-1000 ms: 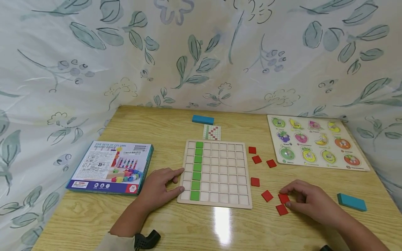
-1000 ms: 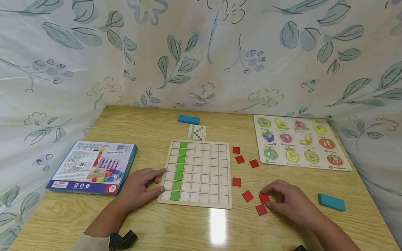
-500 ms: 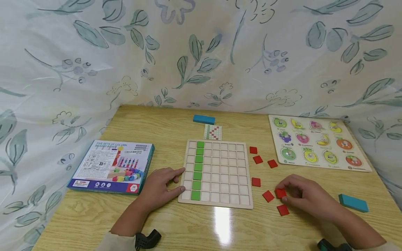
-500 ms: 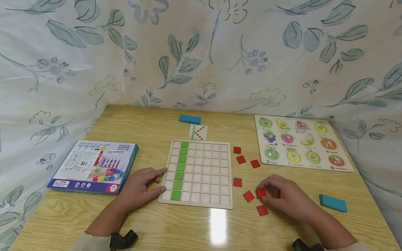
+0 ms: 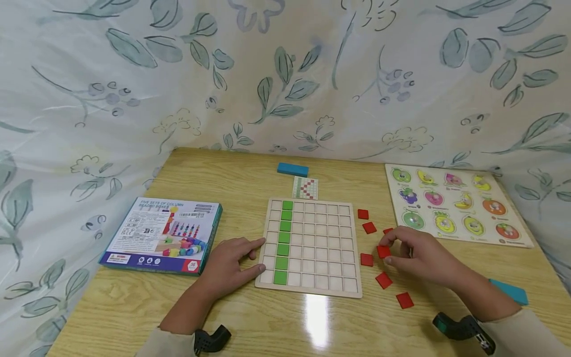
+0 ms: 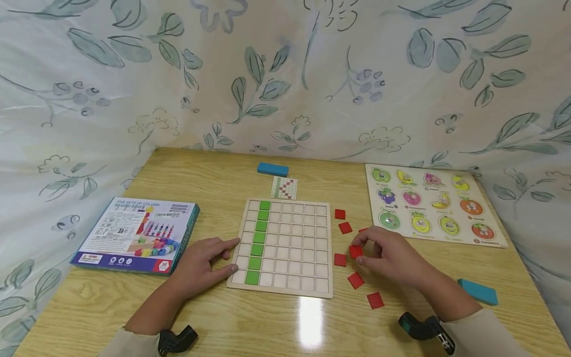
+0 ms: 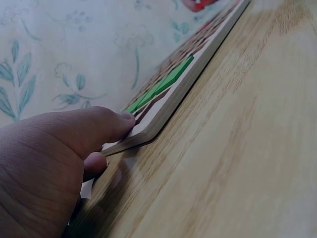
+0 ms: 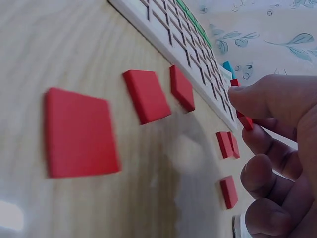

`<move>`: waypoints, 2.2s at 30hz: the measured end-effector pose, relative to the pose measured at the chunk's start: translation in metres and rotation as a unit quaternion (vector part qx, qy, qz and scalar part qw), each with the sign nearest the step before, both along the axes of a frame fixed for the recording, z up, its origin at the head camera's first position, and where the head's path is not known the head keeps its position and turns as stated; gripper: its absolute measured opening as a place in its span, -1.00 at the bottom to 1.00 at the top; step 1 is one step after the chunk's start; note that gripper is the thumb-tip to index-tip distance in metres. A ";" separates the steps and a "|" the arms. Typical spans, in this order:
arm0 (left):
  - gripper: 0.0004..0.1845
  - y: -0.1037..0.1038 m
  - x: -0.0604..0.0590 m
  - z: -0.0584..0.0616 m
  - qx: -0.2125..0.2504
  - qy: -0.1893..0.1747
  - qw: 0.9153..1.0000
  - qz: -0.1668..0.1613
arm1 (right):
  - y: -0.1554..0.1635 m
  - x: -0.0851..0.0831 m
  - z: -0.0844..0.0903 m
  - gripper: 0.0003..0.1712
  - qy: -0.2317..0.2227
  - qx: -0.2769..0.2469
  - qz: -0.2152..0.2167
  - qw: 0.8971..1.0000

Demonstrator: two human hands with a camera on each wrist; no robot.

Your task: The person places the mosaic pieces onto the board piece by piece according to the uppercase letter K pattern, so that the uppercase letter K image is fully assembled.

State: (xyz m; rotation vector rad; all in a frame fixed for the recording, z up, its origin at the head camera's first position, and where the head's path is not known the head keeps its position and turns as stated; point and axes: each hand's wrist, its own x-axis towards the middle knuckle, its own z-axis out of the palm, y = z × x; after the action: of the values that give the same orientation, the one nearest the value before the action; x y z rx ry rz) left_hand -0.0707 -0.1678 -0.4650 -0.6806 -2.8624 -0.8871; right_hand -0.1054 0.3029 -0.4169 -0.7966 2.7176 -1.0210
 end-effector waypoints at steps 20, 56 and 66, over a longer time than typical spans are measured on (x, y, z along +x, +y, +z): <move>-0.42 -0.001 -0.001 -0.002 -0.003 0.003 1.000 0.000 | -0.049 -0.064 0.009 -0.70 -0.020 0.040 -0.002 0.999; -0.43 0.000 -0.001 -0.002 0.004 0.008 1.000 -0.001 | -0.107 -0.117 -0.013 -0.73 -0.105 0.059 -0.072 0.990; -0.43 -0.001 -0.001 -0.003 0.005 0.006 1.000 -0.001 | -0.107 -0.114 -0.012 -0.71 -0.114 0.044 -0.089 0.989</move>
State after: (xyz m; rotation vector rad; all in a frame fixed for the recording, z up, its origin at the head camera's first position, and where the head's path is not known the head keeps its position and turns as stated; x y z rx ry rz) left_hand -0.0715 -0.1690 -0.4680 -0.6855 -2.8458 -0.8928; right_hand -0.2199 0.1959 -0.4294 -0.4016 2.6474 -0.9512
